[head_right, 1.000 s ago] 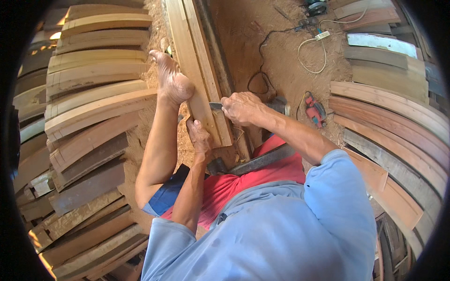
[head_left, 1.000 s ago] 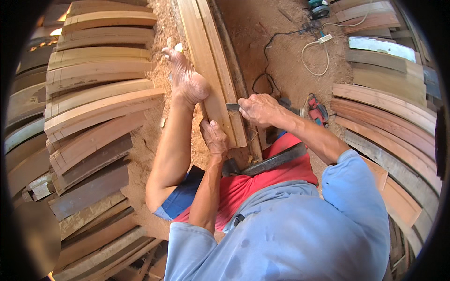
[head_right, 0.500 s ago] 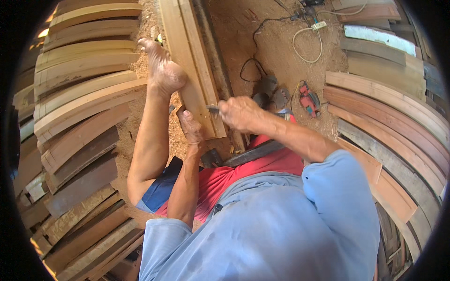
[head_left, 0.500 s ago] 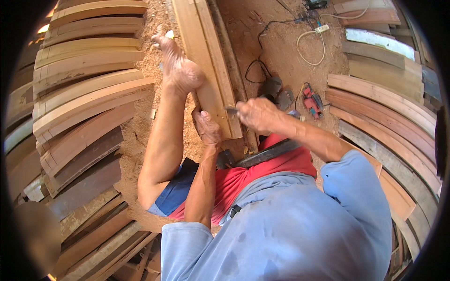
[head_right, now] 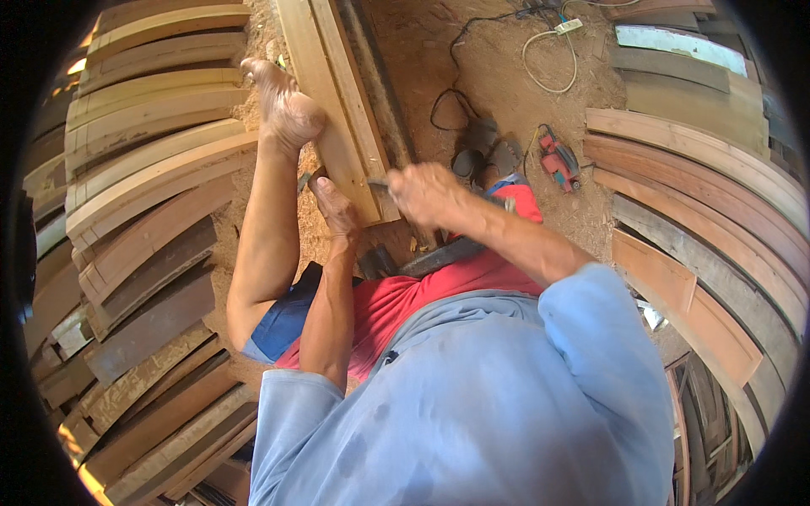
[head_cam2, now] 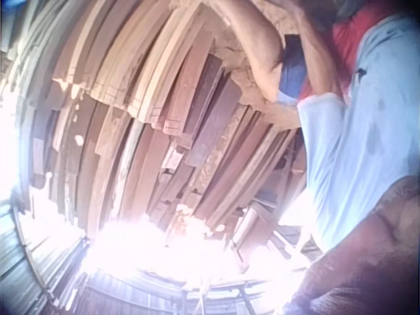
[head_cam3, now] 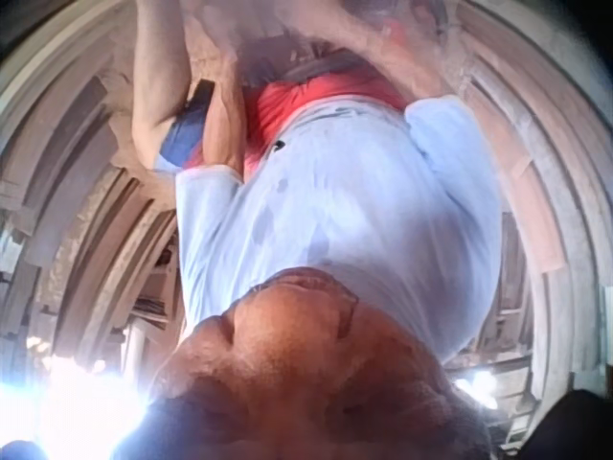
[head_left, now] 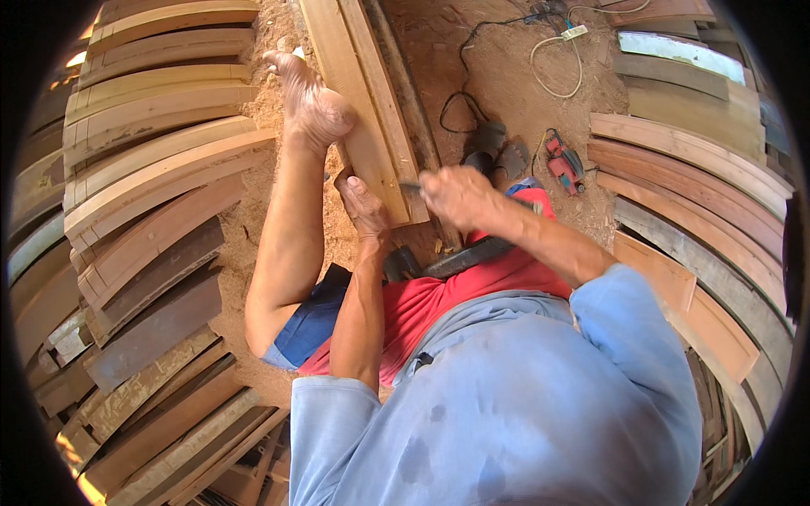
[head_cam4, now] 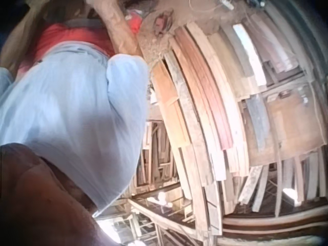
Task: The person uses a chisel and a wooden mallet to carve and shape a long piece of wood in a workshop. They repeatedly strike the chisel to remove wood shavings and refine the surface. The person also sharpens the chisel on a stone and briefly interacts with another person who enters the frame.
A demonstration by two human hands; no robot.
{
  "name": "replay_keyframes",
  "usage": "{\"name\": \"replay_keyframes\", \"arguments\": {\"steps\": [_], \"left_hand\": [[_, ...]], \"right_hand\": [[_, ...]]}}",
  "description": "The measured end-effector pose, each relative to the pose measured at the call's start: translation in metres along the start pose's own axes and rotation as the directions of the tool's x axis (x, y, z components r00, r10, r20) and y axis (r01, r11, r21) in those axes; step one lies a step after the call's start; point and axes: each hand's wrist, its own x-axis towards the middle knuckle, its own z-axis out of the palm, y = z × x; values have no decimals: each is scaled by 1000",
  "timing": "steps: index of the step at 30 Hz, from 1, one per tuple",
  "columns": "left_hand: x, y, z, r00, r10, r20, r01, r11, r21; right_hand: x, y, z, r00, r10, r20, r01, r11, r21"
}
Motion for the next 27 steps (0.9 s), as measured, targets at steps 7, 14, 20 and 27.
{"name": "replay_keyframes", "arguments": {"steps": [7,14,20,27], "left_hand": [[10,-23,-3,1000,25,12,-25,1000,-4],[-21,50,-3,971,85,224,-210,753,624],[-15,28,-3,960,240,143,-280,806,521],[-16,25,9,980,196,-21,-161,856,491]], "right_hand": [[-56,-27,-3,988,81,134,-73,995,-62],[-24,2,-76,970,184,-160,-198,977,-74],[69,5,-79,947,197,-254,-209,978,-22],[142,29,-98,941,183,-283,-221,969,-108]]}}
